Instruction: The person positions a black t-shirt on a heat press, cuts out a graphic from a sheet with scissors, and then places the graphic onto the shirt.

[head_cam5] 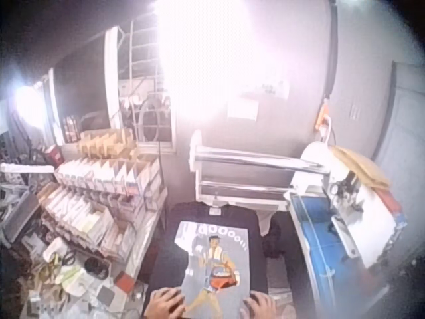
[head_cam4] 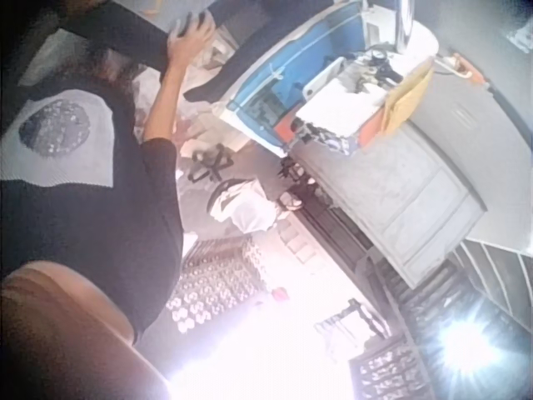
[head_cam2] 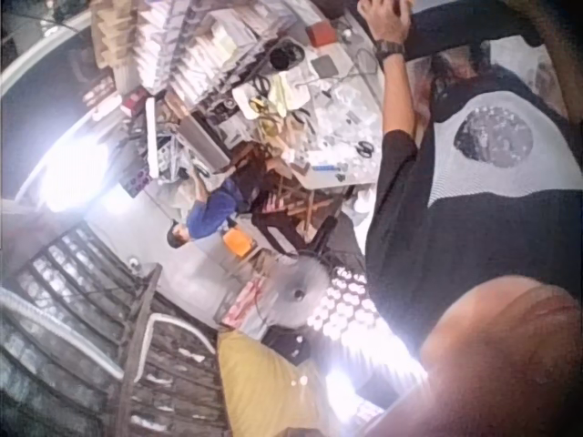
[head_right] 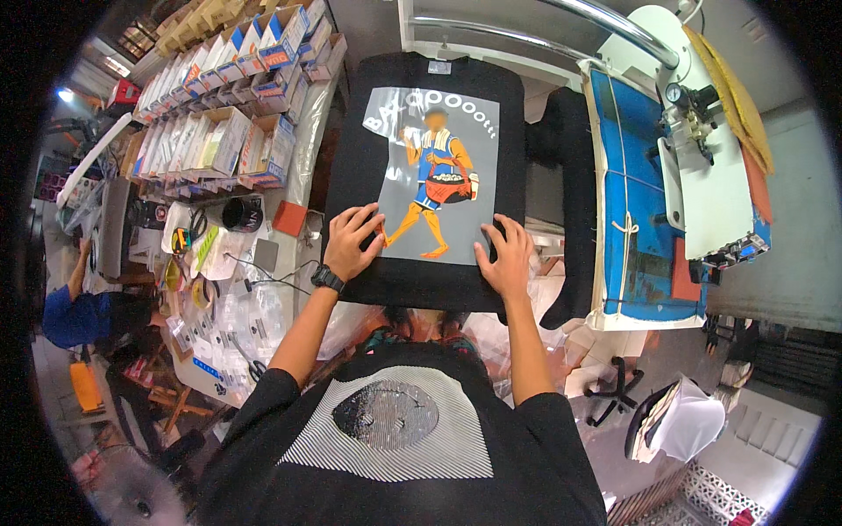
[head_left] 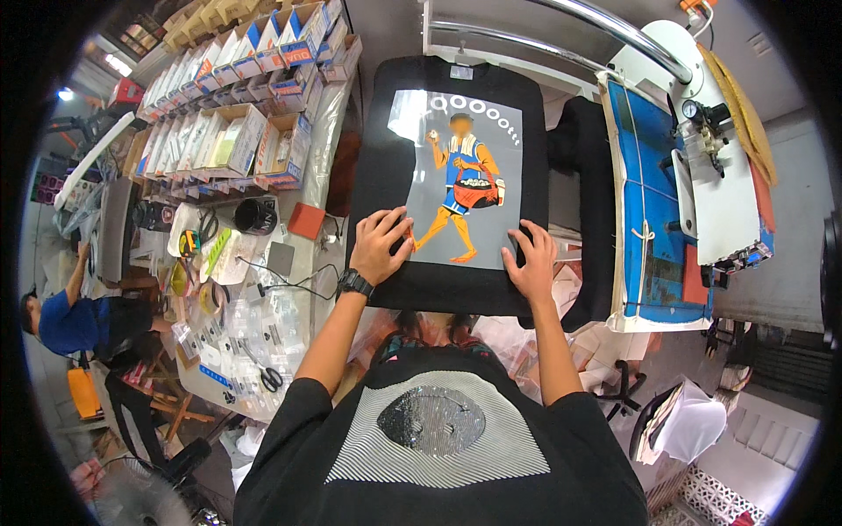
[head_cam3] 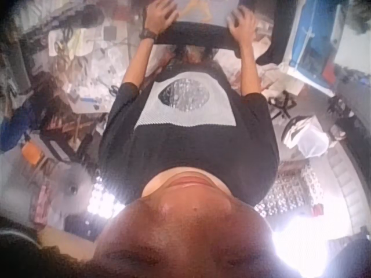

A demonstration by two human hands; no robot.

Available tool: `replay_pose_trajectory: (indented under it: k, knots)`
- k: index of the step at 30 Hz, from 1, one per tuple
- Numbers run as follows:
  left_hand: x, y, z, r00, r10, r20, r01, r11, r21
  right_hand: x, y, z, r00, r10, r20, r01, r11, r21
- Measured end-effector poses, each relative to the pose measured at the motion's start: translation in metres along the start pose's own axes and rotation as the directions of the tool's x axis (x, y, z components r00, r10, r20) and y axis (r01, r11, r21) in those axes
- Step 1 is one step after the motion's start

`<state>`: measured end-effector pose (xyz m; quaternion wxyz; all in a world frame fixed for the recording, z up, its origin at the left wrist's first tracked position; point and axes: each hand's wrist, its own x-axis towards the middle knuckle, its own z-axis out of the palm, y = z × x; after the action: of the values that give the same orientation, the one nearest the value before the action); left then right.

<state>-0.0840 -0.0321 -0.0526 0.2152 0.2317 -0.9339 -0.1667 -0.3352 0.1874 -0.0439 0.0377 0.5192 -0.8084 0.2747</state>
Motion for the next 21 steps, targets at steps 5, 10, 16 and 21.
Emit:
replay_pose_trajectory:
  k: [5, 10, 16, 21]
  knots:
    - [-0.0020, -0.0005, -0.0001, 1.000, 0.001, -0.013, -0.001, 1.000, 0.000, -0.0001, -0.0017, 0.0002, 1.000, 0.012, -0.009, -0.011, 1.000, 0.028]
    - [-0.0015, 0.0018, -0.0015, 1.000, -0.008, -0.017, 0.008, 1.000, -0.015, -0.0018, 0.0003, 0.0013, 1.000, 0.009, -0.009, -0.009, 1.000, 0.011]
    - [-0.0010, 0.0015, 0.0024, 0.999, 0.000, -0.032, 0.000, 1.000, -0.010, 0.0004, 0.0042, 0.0010, 0.999, 0.028, -0.028, -0.027, 0.999, 0.046]
    - [-0.0007, 0.0025, 0.0016, 0.998, 0.014, -0.063, -0.014, 1.000, 0.000, -0.0013, 0.0048, 0.0032, 0.998, 0.021, -0.053, -0.019, 0.999, 0.029]
